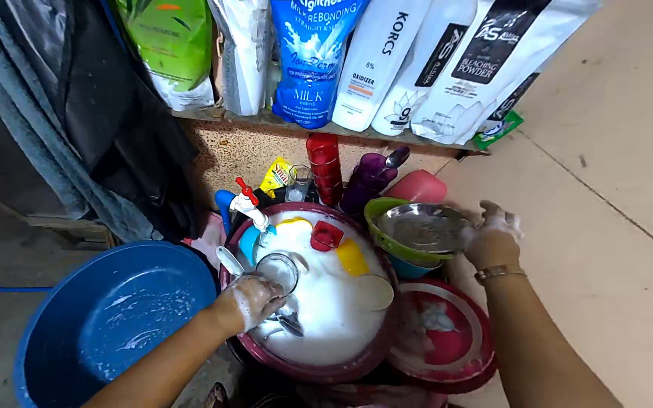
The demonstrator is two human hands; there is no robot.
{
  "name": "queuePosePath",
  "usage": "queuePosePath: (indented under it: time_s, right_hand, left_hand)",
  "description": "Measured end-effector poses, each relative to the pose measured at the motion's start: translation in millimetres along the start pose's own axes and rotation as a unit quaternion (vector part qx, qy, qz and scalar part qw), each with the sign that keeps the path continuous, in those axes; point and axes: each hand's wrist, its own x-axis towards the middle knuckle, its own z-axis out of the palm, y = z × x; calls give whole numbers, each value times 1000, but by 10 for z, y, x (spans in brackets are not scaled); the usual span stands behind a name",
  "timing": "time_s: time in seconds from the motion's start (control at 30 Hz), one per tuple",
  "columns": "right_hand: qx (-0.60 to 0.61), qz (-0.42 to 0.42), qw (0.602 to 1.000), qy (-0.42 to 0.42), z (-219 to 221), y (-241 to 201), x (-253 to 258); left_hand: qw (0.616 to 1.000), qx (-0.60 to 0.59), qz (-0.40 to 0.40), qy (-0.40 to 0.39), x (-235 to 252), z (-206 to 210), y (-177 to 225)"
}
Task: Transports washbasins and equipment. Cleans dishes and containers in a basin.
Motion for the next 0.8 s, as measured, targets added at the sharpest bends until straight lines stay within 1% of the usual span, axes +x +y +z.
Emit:
queuePosePath:
  time_s: [0.03, 0.07, 0.1, 0.17, 0.27, 0.3, 0.37, 0.4, 0.47, 0.5, 0.57, 0.6, 0.63, 0.67, 0.73, 0.8]
  right_hand:
    - [18, -48, 998, 26, 25, -164, -95]
    - [49, -90, 994, 26, 85, -326, -200]
    - [87, -131, 988, 7, 188, -507, -328]
    - [160, -204, 963, -73, 514, -858, -591]
    - [231, -312, 899, -203, 1059, -1273, -987]
    - [242, -347, 880, -217, 1214, -1384, -1124]
    - [230, -407, 854, -228, 1411, -1561, -1392]
    - [204, -437, 842, -243, 1456, -1616, -1487]
    - [127, -506, 815, -252, 1540, -1613, -1558]
    - [90, -524, 806, -260, 1555, -1580, -1568]
    - [62, -546, 803, -228, 1582, -1466, -1584]
    - [56, -548, 804, -225, 1577, -1394, -1596]
    - [45, -541, 803, -247, 1553, -1321, -1608]
    - [22, -527, 798, -291, 1516, -1246, -1620]
    - [-19, -494, 779, -386, 1462, -1120, -1637]
    - [-45, -458, 765, -450, 1377, -1089, -1631]
  left_hand:
    - [1000, -15, 9, 10, 6, 14, -17]
    - [999, -25, 19, 21, 16, 30, -39]
    - [999, -28, 28, 26, 31, 37, -65]
    - [999, -14, 41, 17, 57, 16, -108]
    - [998, -1, 44, -34, 94, -81, -145]
    - [997, -2, 48, -52, 98, -107, -154]
    - [995, -13, 63, -73, 65, -125, -163]
    - [995, -20, 68, -67, 37, -134, -166]
    - [996, -43, 80, 7, -23, -124, -207]
    - [994, -46, 80, 65, -49, -102, -244]
    - [976, -13, 82, 201, -47, -12, -356]
    - [968, 8, 79, 239, -28, 17, -413]
    - [967, 18, 68, 244, -15, 17, -445]
    - [975, 20, 49, 218, -8, -3, -445]
    - [988, 27, 9, 151, 46, -36, -393]
    - [997, 45, -34, 60, 141, -76, -263]
